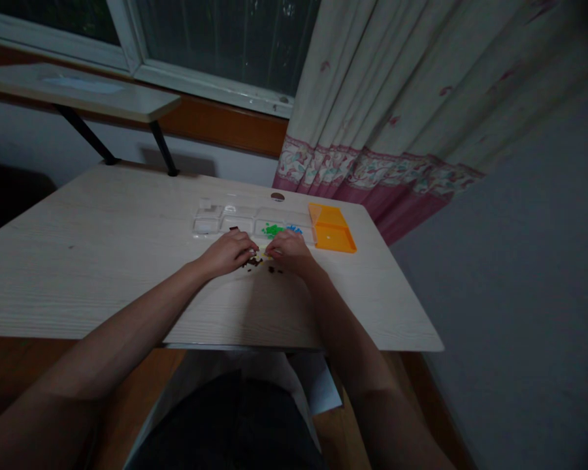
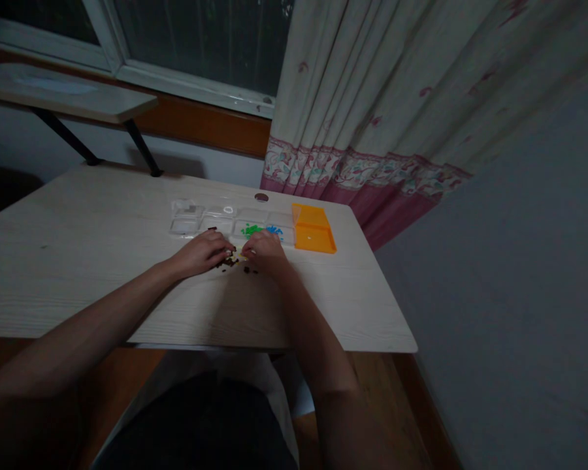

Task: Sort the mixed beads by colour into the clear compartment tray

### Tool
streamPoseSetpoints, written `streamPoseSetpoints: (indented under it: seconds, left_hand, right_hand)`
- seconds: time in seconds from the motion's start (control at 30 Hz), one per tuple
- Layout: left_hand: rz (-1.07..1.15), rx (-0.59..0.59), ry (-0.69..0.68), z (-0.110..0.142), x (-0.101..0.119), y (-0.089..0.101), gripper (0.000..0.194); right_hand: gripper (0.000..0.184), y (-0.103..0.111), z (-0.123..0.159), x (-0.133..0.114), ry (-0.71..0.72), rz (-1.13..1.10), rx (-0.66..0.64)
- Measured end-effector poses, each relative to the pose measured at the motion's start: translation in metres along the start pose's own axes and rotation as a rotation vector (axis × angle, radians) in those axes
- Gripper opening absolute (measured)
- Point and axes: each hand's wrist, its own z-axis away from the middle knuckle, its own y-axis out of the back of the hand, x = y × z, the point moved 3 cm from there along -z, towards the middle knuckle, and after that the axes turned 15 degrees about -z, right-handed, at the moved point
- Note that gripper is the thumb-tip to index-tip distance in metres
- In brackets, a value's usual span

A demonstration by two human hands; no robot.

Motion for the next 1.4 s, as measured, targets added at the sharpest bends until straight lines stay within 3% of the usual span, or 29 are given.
streamPoseSetpoints:
  seconds: [0.43,0.67,1.13,1.23,1.4]
  left_hand:
    - [-0.007,0.005,-0.008,-0.001,0.0,0.002,0.025]
    - [-0.004,0.001,0.001,0.0,0.001,0.002,0.026]
    - [-0.028,0.03,0.007,-0.003,0.002,0.008,0.032]
    - [-0.122,0.071,0.091,-0.001,-0.015,0.021,0.032]
    - [-0.311,0.311,0.516,0.02,-0.068,0.06,0.032]
  right_hand:
    - [0.015,-0.001,0.002,-0.006,-0.014,0.052,-0.054]
    - [0.014,-0.004,-0.002,0.004,0.021,-0.063,-0.005]
    - [0.013,-0.006,-0.006,-0.004,0.169,-0.109,0.095]
    - [0.016,-0.003,-0.005,0.0,0.155,-0.106,0.135]
    - [0.021,0.002,-0.001,0.005,0.111,-0.067,0.182]
